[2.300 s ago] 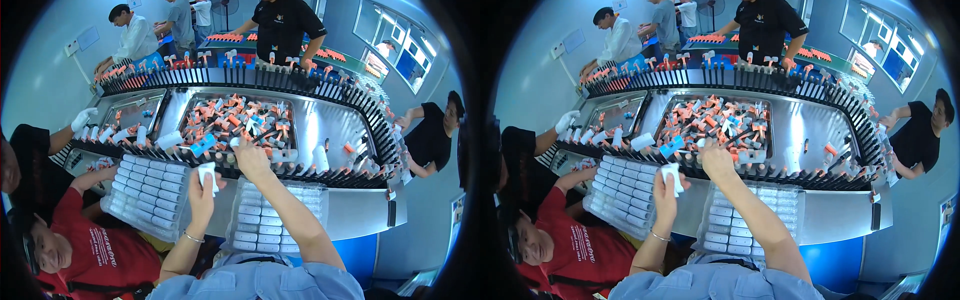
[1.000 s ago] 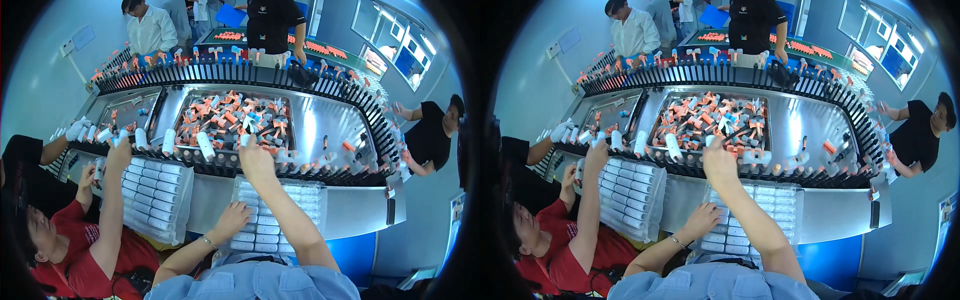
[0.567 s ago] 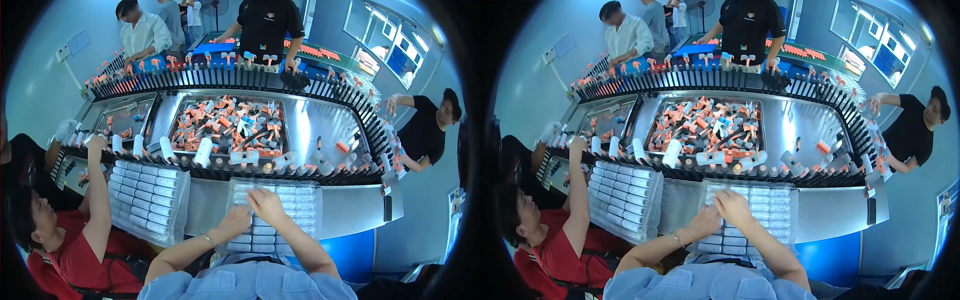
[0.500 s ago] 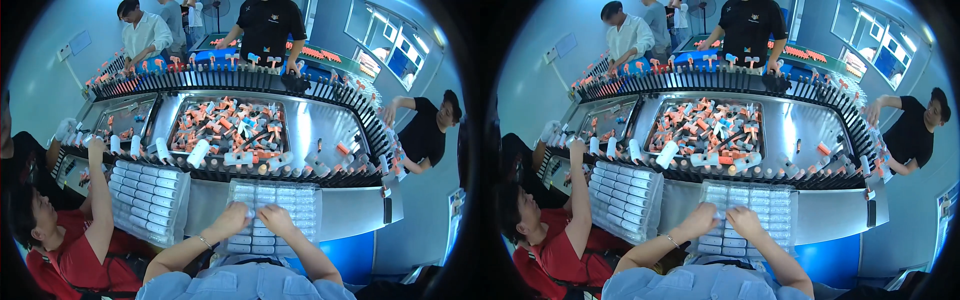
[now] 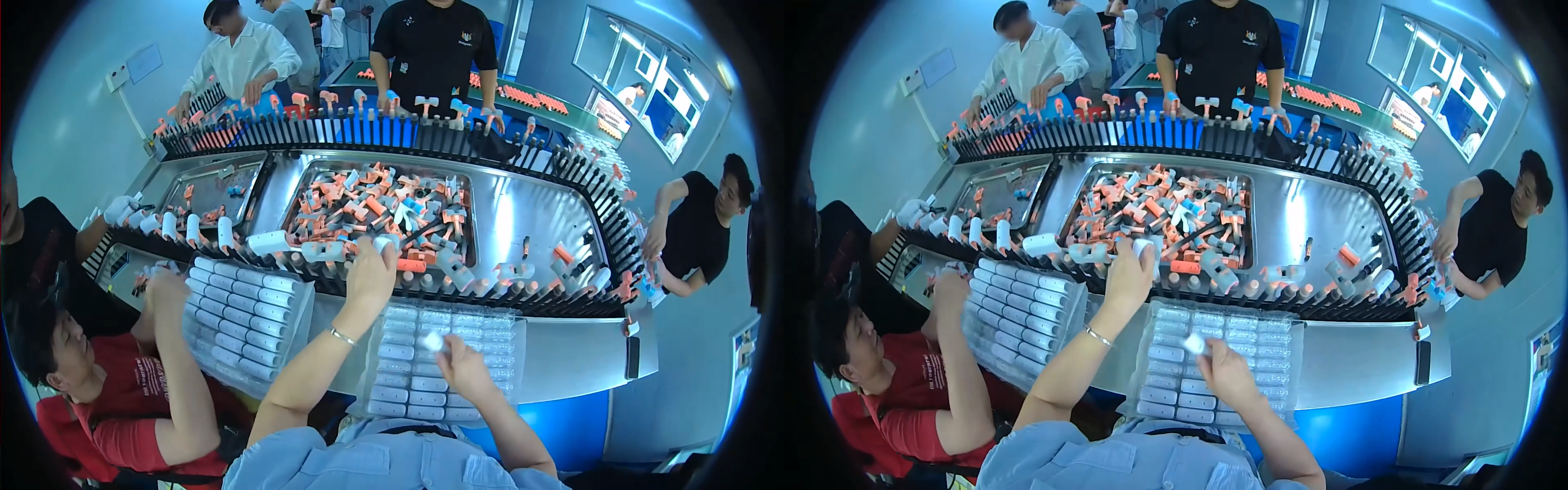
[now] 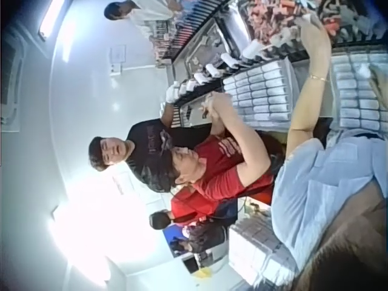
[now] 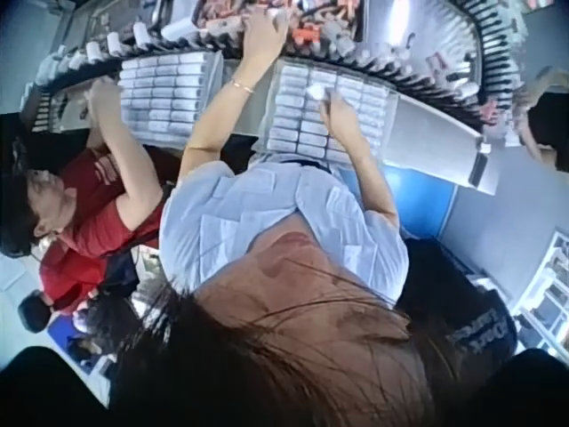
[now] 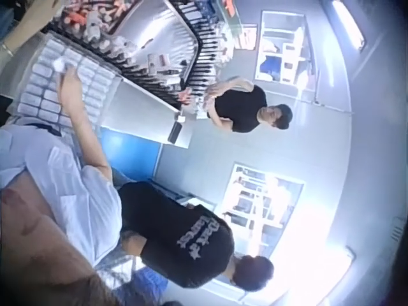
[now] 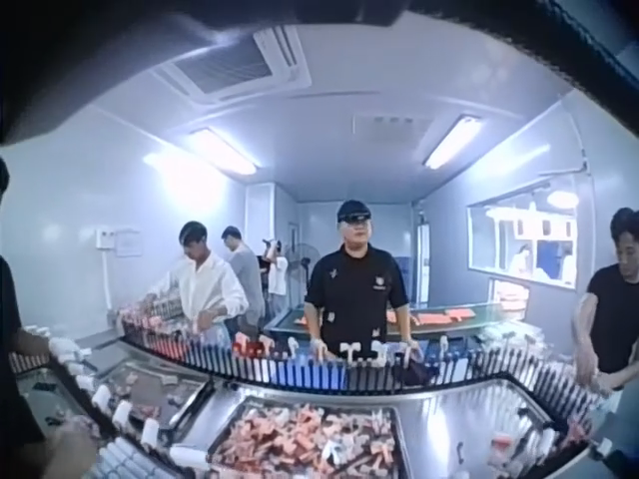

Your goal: The person places white cylindrical components into plastic trays by hand.

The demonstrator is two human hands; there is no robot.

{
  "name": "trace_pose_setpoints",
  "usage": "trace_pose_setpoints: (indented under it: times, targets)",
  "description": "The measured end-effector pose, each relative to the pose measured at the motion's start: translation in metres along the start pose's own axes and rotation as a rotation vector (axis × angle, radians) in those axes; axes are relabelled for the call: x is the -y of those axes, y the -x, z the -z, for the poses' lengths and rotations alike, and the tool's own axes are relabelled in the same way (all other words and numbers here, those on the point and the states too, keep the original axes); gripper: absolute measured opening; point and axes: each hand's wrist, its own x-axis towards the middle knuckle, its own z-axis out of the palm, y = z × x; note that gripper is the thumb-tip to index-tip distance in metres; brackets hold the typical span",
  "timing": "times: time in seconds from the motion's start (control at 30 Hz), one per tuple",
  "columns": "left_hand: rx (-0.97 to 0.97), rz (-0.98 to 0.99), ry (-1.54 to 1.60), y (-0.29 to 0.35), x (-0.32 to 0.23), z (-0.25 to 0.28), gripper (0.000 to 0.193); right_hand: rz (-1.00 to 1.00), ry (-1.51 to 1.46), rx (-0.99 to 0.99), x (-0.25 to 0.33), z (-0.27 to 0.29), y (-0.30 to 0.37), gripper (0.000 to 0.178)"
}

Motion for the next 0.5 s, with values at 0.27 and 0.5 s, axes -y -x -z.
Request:
trace_pose_setpoints:
  times: [0.27, 0.5]
  targets:
    - [-0.038, -0.015, -0.417, -0.035, 0.037, 0.012, 0.034, -0.164, -0.167, -0.494, 0.036, -0.009, -0.088, 0.024]
    - [-0.022, 0.058, -0.474, -0.058, 0.069, 0.036, 0.033, -0.107, -0.057, -0.353, 0.064, -0.032, -0.152, 0.036]
